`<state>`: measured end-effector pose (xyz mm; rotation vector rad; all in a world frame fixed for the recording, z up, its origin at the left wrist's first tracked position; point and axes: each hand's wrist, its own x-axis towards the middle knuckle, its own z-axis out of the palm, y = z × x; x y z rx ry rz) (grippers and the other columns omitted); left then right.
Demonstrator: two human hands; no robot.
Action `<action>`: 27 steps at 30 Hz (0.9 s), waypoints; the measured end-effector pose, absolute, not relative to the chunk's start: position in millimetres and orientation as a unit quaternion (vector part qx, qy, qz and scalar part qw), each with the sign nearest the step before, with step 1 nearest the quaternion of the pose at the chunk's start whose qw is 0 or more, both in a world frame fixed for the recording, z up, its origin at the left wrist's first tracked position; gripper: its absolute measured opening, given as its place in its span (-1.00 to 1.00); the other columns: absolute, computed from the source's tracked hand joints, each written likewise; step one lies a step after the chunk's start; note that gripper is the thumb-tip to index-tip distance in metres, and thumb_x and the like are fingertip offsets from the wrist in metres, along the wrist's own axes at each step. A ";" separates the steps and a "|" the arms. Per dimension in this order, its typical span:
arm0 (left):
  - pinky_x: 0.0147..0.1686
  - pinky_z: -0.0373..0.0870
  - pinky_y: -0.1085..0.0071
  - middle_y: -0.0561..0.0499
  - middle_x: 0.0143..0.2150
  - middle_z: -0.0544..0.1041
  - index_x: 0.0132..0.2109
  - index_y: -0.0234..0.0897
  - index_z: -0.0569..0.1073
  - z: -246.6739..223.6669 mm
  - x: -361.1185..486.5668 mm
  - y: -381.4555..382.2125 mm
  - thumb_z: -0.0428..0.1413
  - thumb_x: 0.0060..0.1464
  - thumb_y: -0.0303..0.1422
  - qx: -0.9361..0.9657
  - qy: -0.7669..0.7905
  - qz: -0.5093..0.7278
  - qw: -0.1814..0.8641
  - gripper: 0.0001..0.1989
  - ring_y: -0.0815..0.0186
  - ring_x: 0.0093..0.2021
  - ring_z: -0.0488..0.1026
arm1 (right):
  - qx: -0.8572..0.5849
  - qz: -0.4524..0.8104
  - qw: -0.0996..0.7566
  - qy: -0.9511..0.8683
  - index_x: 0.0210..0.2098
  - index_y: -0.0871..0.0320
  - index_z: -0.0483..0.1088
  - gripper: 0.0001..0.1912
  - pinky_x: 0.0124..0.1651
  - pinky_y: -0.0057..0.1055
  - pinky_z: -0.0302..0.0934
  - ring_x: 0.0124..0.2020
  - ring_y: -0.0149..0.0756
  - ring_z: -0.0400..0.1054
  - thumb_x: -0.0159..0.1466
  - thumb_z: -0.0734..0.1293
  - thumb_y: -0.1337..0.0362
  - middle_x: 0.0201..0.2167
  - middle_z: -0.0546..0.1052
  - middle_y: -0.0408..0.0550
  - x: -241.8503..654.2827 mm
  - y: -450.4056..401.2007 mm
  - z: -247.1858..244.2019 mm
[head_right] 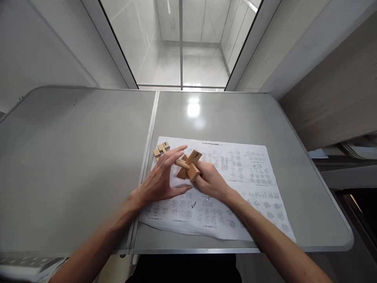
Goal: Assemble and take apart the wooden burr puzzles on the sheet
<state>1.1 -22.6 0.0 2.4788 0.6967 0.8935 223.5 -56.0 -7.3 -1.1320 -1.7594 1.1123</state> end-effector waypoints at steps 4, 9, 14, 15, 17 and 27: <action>0.42 0.34 -0.17 -0.28 0.56 0.26 0.57 0.02 -0.20 0.9 1.6 -20.7 0.31 0.30 -0.12 0.897 0.235 0.314 0.205 0.00 -0.05 0.54 0.27 | -0.436 0.426 0.370 -0.701 -0.26 0.07 0.42 -0.84 -0.35 -0.36 0.33 -0.41 -0.27 0.46 0.36 0.25 0.42 -0.38 0.59 -0.14 221.8 -58.0 -10.1; 0.39 0.38 -0.06 -0.23 0.51 0.35 0.54 -0.01 -0.05 3.7 1.1 -20.0 0.27 0.34 -0.18 0.903 0.212 0.314 0.203 -0.15 0.02 0.48 0.36 | -0.426 0.396 0.343 -0.737 -0.33 0.07 0.34 -0.84 -0.39 -0.39 0.25 -0.47 -0.32 0.35 0.35 0.23 0.43 -0.43 0.50 -0.16 221.8 -58.1 -10.3; 0.26 0.48 0.00 -0.19 0.40 0.48 0.49 -0.02 0.12 3.4 0.4 -19.4 0.29 0.32 -0.19 0.902 0.207 0.323 0.197 -0.25 0.03 0.33 0.51 | -0.407 0.411 0.323 -0.749 -0.34 0.08 0.34 -0.82 -0.37 -0.40 0.23 -0.49 -0.36 0.29 0.32 0.21 0.46 -0.46 0.48 -0.19 223.5 -58.7 -9.8; 0.25 0.48 -0.01 -0.20 0.38 0.49 0.49 -0.03 0.14 2.9 0.2 -19.1 0.31 0.29 -0.17 0.901 0.206 0.326 0.200 -0.24 0.01 0.31 0.52 | -0.410 0.407 0.325 -0.749 -0.37 0.08 0.31 -0.82 -0.40 -0.42 0.18 -0.52 -0.39 0.23 0.30 0.21 0.47 -0.50 0.42 -0.22 224.1 -58.7 -10.3; 0.24 0.49 -0.01 -0.21 0.36 0.51 0.48 -0.06 0.17 1.6 -0.2 -18.5 0.35 0.24 -0.13 0.898 0.206 0.330 0.205 -0.19 -0.02 0.28 0.54 | -0.414 0.393 0.332 -0.751 -0.42 0.09 0.25 -0.82 -0.47 -0.45 0.06 -0.56 -0.43 0.11 0.24 0.21 0.48 -0.56 0.31 -0.26 225.5 -58.3 -10.8; 0.21 0.44 -0.01 -0.21 0.18 0.64 0.42 -0.21 0.30 -4.8 -3.4 -17.6 0.40 0.11 0.01 0.886 0.286 0.329 0.160 -0.14 -0.06 0.16 0.60 | -0.457 0.328 0.325 -0.760 -0.45 0.11 0.29 -0.83 -0.49 -0.45 -0.04 -0.58 -0.47 0.01 0.23 0.21 0.47 -0.61 0.24 -0.29 230.3 -55.6 -5.7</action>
